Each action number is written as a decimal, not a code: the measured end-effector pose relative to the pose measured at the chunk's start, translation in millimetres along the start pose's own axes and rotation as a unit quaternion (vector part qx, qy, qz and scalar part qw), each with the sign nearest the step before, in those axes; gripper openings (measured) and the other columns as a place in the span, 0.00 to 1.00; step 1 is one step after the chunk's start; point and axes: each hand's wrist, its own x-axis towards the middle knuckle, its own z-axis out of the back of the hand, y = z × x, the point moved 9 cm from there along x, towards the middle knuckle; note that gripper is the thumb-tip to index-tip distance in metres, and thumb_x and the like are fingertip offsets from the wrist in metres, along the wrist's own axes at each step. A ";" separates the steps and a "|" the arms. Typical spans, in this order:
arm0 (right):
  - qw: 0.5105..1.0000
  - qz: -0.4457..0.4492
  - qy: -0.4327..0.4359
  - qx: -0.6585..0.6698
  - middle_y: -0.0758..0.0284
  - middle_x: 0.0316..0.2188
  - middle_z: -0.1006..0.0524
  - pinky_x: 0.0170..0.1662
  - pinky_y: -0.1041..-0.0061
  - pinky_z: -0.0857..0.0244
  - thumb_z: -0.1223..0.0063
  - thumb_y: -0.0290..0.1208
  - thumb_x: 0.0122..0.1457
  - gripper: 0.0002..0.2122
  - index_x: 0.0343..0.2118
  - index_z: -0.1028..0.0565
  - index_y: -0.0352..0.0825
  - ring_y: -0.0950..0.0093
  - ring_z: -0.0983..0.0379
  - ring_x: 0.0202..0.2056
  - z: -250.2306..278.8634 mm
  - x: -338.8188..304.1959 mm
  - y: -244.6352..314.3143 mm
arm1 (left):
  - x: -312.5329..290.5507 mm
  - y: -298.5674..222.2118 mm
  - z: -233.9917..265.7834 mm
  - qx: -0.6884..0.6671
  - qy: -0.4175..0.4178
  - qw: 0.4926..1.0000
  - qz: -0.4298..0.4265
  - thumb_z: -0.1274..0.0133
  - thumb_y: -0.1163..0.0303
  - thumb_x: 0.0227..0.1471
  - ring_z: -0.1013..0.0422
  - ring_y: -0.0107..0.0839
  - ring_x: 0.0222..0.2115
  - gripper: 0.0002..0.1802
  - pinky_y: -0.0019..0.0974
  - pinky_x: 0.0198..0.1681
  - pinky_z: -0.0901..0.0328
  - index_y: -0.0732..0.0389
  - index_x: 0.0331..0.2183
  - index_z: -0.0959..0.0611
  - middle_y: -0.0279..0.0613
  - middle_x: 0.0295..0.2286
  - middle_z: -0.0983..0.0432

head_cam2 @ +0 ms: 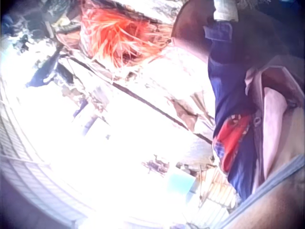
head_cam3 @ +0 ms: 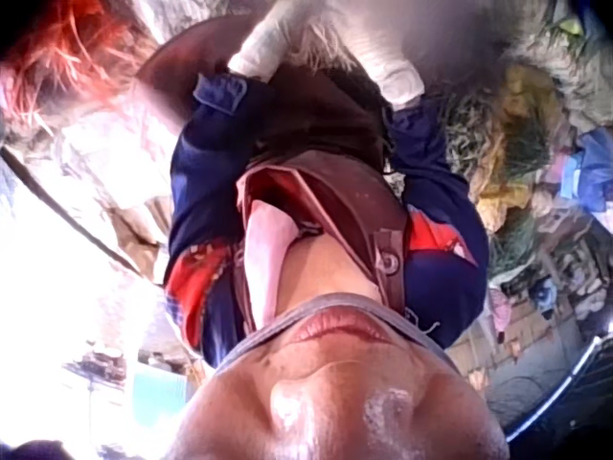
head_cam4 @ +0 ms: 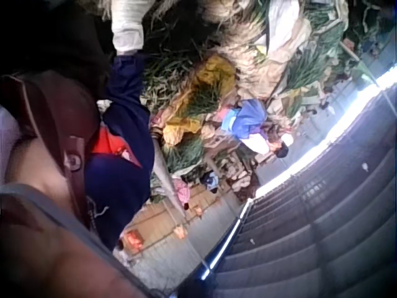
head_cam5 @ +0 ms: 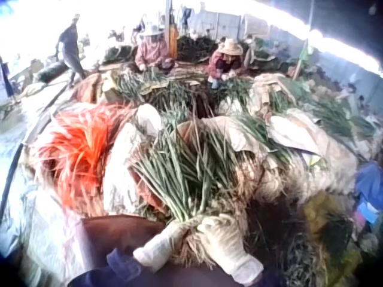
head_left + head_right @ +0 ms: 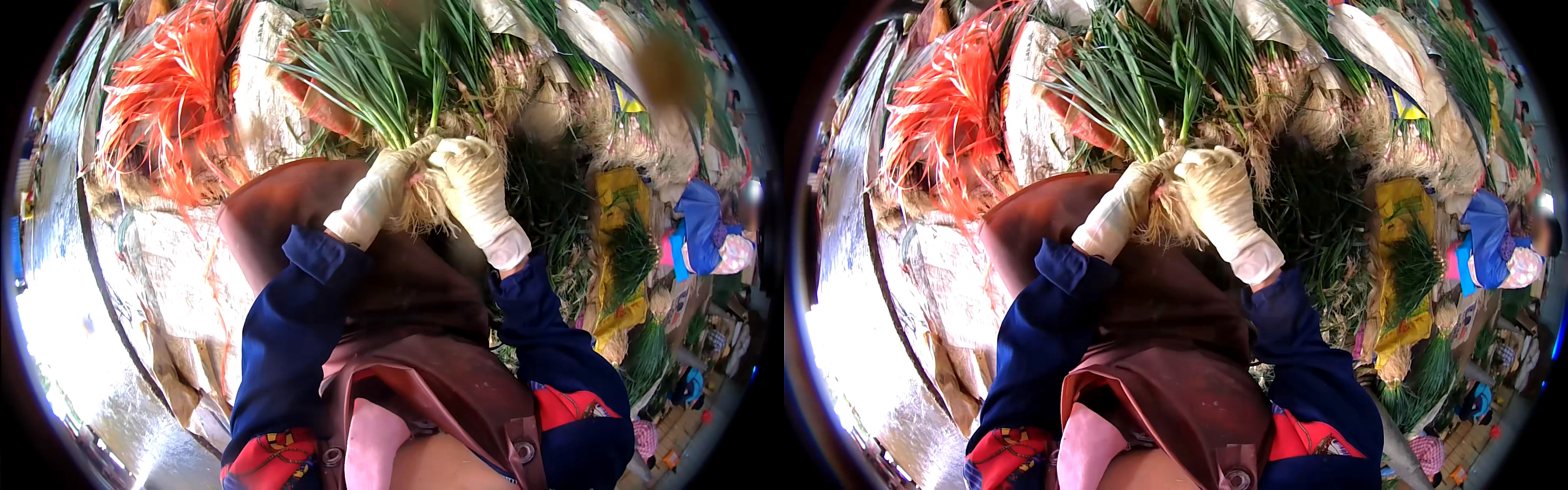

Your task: The person cleans and sorts bundles of green onions, removing outer layers and roots by hand, and arranges them on the ground while wearing gloves.

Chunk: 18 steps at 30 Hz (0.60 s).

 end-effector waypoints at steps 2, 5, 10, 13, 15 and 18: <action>0.951 -0.167 0.050 0.257 0.70 0.30 0.25 0.33 0.81 0.36 0.41 0.30 0.46 0.10 0.33 0.26 0.38 0.79 0.30 0.31 -18.9 -12.3 -27.8 | 8.6 -13.8 19.9 0.174 0.064 0.974 -0.133 0.50 0.73 0.51 0.32 0.20 0.24 0.11 0.21 0.24 0.38 0.64 0.39 0.22 0.38 0.28 0.25; 0.824 -0.274 -0.024 0.495 0.68 0.37 0.25 0.43 0.81 0.36 0.49 0.28 0.56 0.09 0.40 0.28 0.34 0.81 0.31 0.39 -53.1 -35.1 -84.4 | -8.0 -10.4 -5.4 0.004 0.098 0.994 -0.041 0.50 0.74 0.50 0.29 0.25 0.26 0.13 0.24 0.28 0.33 0.66 0.40 0.24 0.39 0.30 0.24; 0.796 -0.192 0.051 0.572 0.64 0.45 0.31 0.46 0.78 0.38 0.55 0.31 0.59 0.23 0.56 0.43 0.32 0.78 0.33 0.42 -83.4 -11.2 -77.4 | -19.3 -17.8 -23.8 -0.132 0.251 0.958 -0.043 0.50 0.74 0.50 0.28 0.26 0.28 0.15 0.27 0.31 0.30 0.69 0.41 0.26 0.41 0.32 0.24; 0.687 -0.196 0.133 0.687 0.68 0.37 0.32 0.39 0.83 0.39 0.58 0.36 0.60 0.25 0.58 0.47 0.31 0.81 0.36 0.31 -105.9 -7.1 -54.3 | -0.1 -13.8 -4.7 -0.152 0.230 0.960 -0.055 0.49 0.74 0.50 0.28 0.27 0.27 0.15 0.27 0.30 0.30 0.69 0.40 0.26 0.42 0.31 0.25; 0.841 -0.159 0.079 0.510 0.71 0.31 0.32 0.38 0.84 0.40 0.58 0.35 0.61 0.20 0.55 0.41 0.34 0.81 0.37 0.27 -119.8 -16.5 -74.9 | 11.5 -9.1 10.1 -0.160 0.203 0.963 -0.069 0.49 0.74 0.50 0.28 0.28 0.27 0.14 0.28 0.29 0.30 0.70 0.40 0.26 0.42 0.30 0.25; 0.939 -0.256 0.062 0.220 0.70 0.28 0.28 0.34 0.80 0.38 0.56 0.28 0.58 0.10 0.44 0.31 0.41 0.80 0.37 0.25 -83.7 -2.7 -79.0 | 10.7 -3.7 20.7 -0.083 0.136 0.987 -0.031 0.50 0.72 0.51 0.27 0.28 0.26 0.13 0.30 0.28 0.30 0.69 0.39 0.25 0.43 0.29 0.24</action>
